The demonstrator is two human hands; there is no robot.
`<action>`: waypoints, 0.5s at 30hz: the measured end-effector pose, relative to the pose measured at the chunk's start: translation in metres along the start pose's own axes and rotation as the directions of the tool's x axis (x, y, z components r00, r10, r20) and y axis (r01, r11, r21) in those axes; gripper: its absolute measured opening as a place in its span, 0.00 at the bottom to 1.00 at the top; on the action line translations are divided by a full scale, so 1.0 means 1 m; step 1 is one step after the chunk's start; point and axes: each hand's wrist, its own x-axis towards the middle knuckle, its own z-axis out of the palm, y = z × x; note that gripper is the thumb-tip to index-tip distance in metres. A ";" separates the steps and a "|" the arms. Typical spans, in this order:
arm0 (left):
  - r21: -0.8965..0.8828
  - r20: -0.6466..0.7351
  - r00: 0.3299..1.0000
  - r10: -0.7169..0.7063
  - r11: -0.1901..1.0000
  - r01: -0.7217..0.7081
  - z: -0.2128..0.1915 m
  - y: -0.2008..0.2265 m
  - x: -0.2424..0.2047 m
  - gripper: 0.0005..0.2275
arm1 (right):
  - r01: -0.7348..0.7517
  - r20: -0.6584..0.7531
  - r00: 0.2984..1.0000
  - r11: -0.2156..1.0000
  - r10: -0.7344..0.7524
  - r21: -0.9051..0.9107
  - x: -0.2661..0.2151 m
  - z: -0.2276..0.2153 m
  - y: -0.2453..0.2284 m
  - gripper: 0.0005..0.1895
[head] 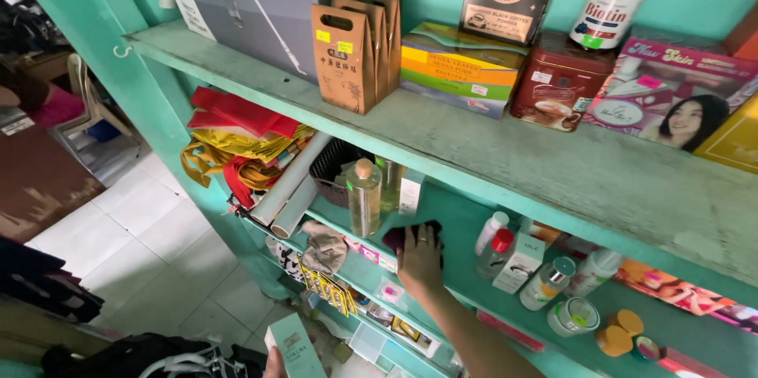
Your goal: The person wipes a teal shelf with a dark cloth, moving various items like bottles, boxes, and a basket aside to clean the surface. They then place the items back on the shelf.
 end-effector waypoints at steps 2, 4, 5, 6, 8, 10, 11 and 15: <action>0.045 0.043 0.997 0.068 0.997 -0.070 -0.014 0.002 0.020 0.33 | 0.039 0.004 0.999 0.999 -0.039 0.015 0.008 0.004 -0.004 0.32; 0.090 0.090 0.987 0.132 0.986 -0.140 -0.015 -0.002 0.044 0.34 | 0.095 0.027 0.995 0.995 -0.096 0.033 0.013 0.004 -0.008 0.30; 0.092 0.088 0.988 0.131 0.986 -0.138 -0.016 -0.003 0.043 0.34 | 0.094 0.030 0.995 0.995 -0.095 0.035 0.014 0.002 -0.009 0.30; 0.148 0.057 0.985 0.160 0.975 -0.167 -0.016 -0.003 0.042 0.33 | 0.107 0.033 0.994 0.993 -0.109 0.055 0.014 0.000 -0.011 0.30; 0.205 0.032 0.982 0.185 0.961 -0.188 -0.014 -0.006 0.042 0.32 | 0.112 0.033 0.993 0.991 -0.114 0.072 0.016 -0.004 -0.012 0.29; 0.314 -0.007 0.971 0.240 0.922 -0.226 -0.007 -0.012 0.044 0.30 | 0.155 0.015 0.987 0.981 -0.157 0.113 0.016 -0.008 -0.011 0.27; 0.314 -0.002 0.973 0.231 0.924 -0.218 0.014 -0.009 0.037 0.30 | 0.145 0.014 0.989 0.983 -0.147 0.110 0.013 -0.007 -0.007 0.27; 0.237 -0.165 0.974 0.157 0.965 -0.115 0.119 0.014 0.024 0.24 | 0.342 -0.046 0.939 0.907 -0.341 0.248 0.003 -0.005 0.003 0.25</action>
